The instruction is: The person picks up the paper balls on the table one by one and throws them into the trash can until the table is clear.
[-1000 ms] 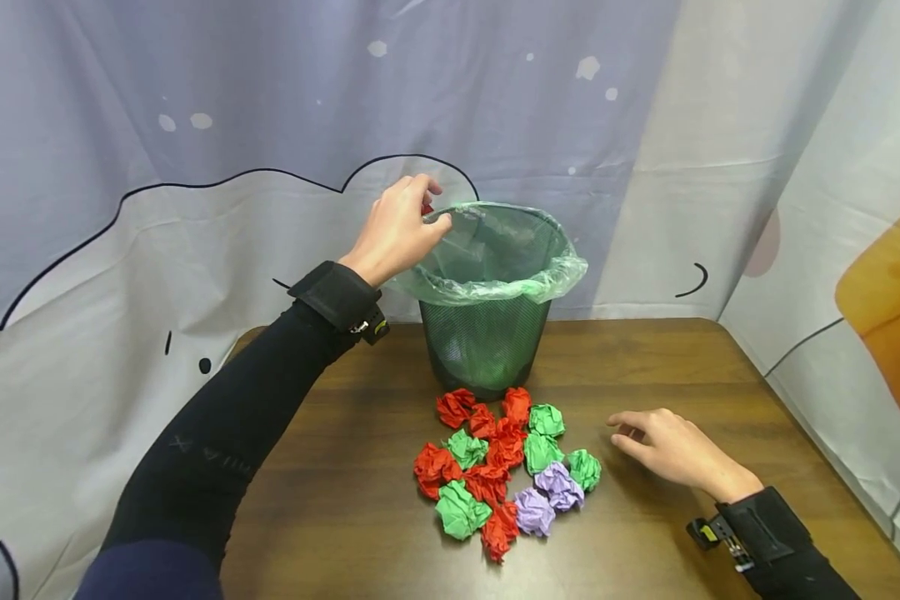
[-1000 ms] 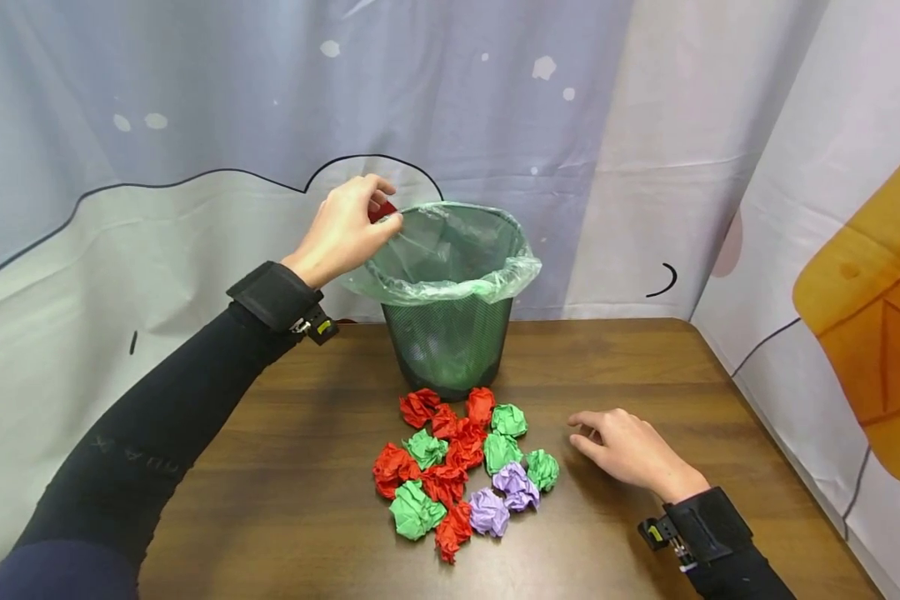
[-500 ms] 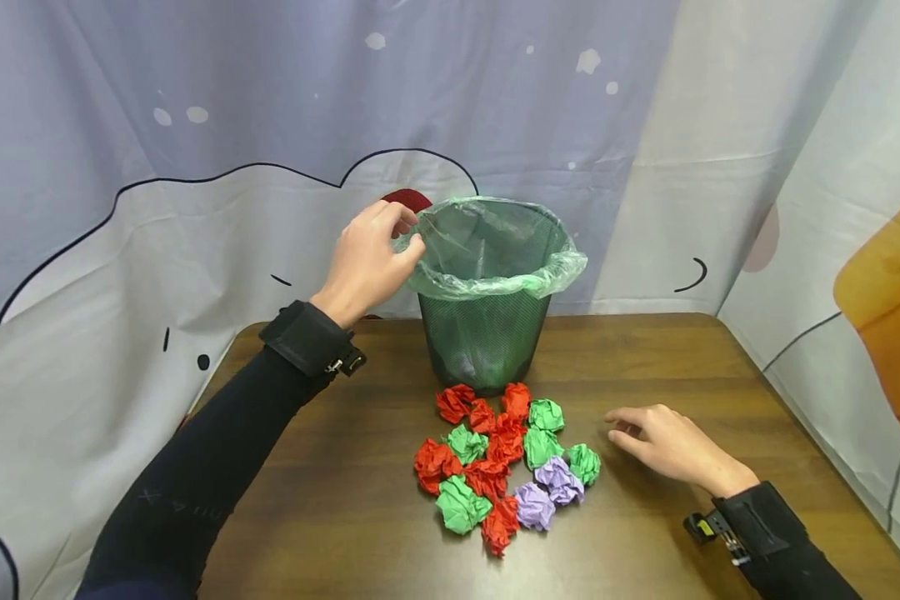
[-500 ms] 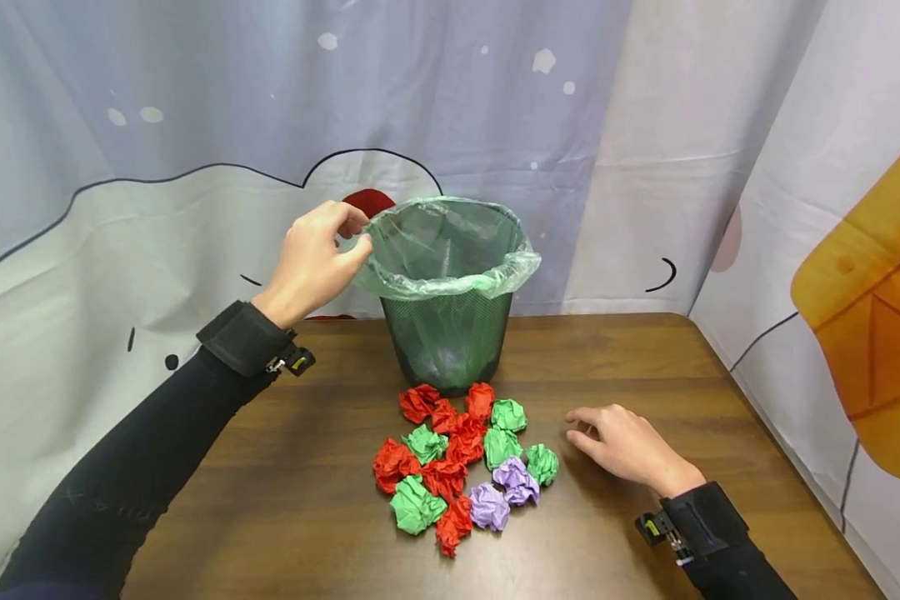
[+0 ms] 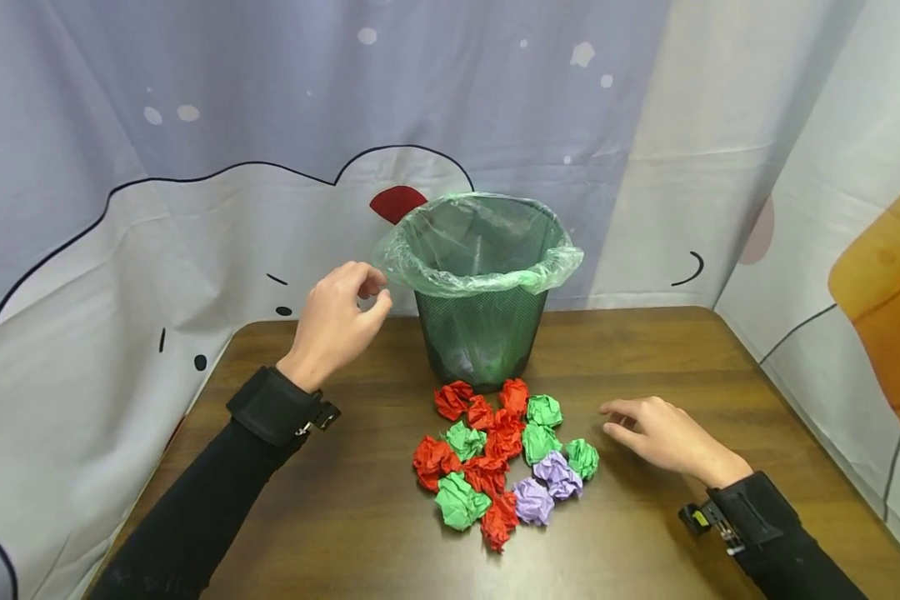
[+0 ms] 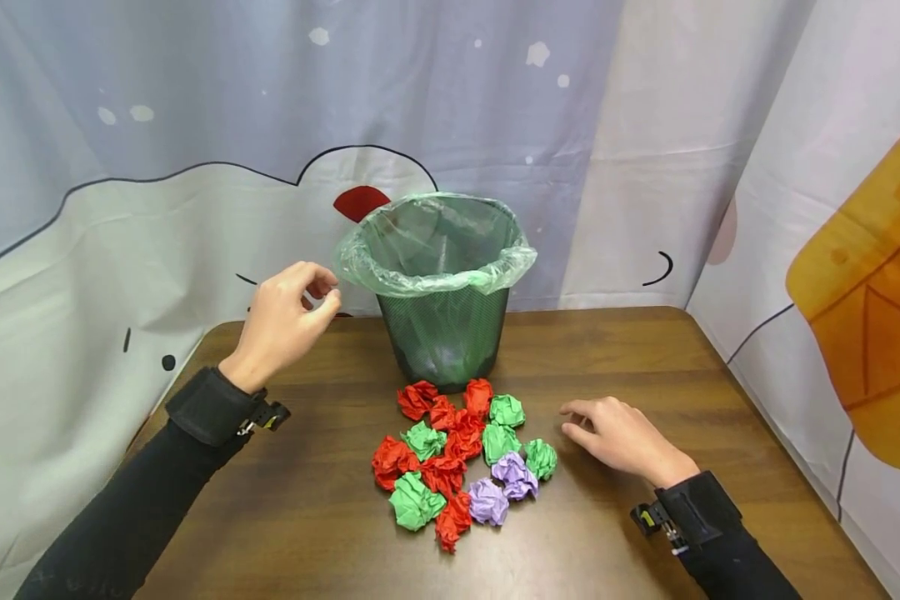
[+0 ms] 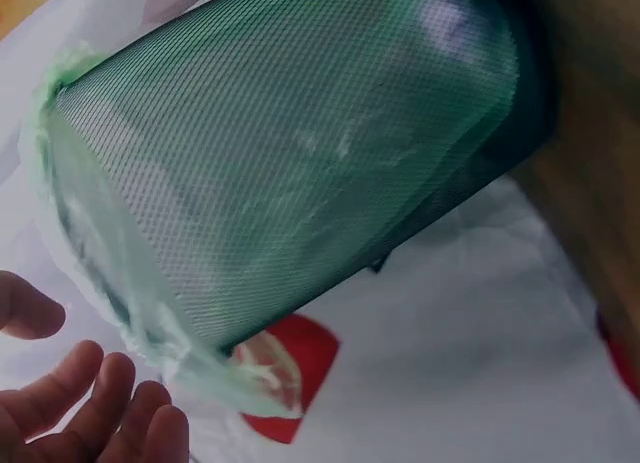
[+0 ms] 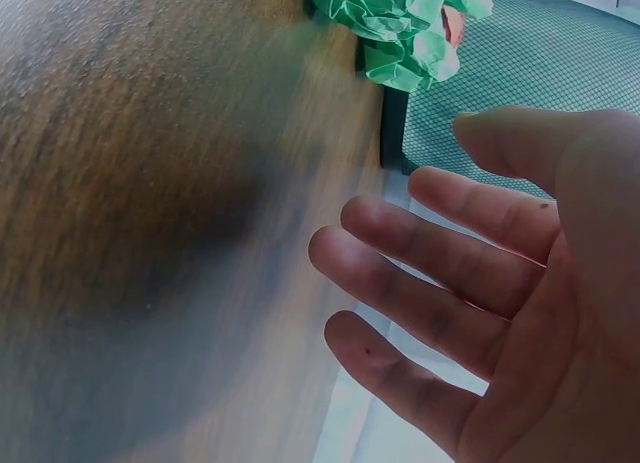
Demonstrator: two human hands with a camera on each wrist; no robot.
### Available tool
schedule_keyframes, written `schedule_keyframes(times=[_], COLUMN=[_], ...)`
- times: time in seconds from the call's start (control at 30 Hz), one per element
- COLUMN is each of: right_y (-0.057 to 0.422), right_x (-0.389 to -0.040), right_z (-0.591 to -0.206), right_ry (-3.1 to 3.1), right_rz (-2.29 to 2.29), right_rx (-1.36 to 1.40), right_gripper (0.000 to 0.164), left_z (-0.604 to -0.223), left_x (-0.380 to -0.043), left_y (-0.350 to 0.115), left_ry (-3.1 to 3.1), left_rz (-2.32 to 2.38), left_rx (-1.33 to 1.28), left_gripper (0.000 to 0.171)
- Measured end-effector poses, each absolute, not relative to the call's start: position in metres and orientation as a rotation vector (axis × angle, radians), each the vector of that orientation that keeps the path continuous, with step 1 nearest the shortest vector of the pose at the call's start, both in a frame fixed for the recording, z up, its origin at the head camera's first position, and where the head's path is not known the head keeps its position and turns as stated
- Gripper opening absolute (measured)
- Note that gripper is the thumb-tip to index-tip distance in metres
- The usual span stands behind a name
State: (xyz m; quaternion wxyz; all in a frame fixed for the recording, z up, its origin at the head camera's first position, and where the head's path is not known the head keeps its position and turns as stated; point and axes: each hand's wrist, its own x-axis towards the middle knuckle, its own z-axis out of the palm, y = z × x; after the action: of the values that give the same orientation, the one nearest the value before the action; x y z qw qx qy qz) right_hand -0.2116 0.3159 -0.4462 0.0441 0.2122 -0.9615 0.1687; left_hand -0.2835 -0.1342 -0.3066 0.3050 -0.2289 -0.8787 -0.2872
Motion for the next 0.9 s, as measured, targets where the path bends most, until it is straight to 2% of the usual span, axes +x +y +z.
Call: schedule_keyframes(times=[0.27,0.53,0.9], right_y=[0.313,0.311,0.306], right_x=[-0.213,-0.212,-0.206], right_z=[-0.443,-0.443,-0.446], right_ry=[-2.920,-2.922,-2.932], right_rz=[0.538,0.645,0.743], right_rx=[0.674,0.740,0.845], right_gripper=[0.029,0.036,0.048], left_z=[-0.343,-0.380,-0.403], left_x=[-0.269,-0.257,-0.247], left_y=[-0.139,-0.136,-0.132], left_ry=[-2.411,-2.469,-2.548], left_rz=[-0.771,-0.808,-0.847], left_rx=[-0.579,-0.581,-0.563], left_gripper=[0.014,0.014,0.016])
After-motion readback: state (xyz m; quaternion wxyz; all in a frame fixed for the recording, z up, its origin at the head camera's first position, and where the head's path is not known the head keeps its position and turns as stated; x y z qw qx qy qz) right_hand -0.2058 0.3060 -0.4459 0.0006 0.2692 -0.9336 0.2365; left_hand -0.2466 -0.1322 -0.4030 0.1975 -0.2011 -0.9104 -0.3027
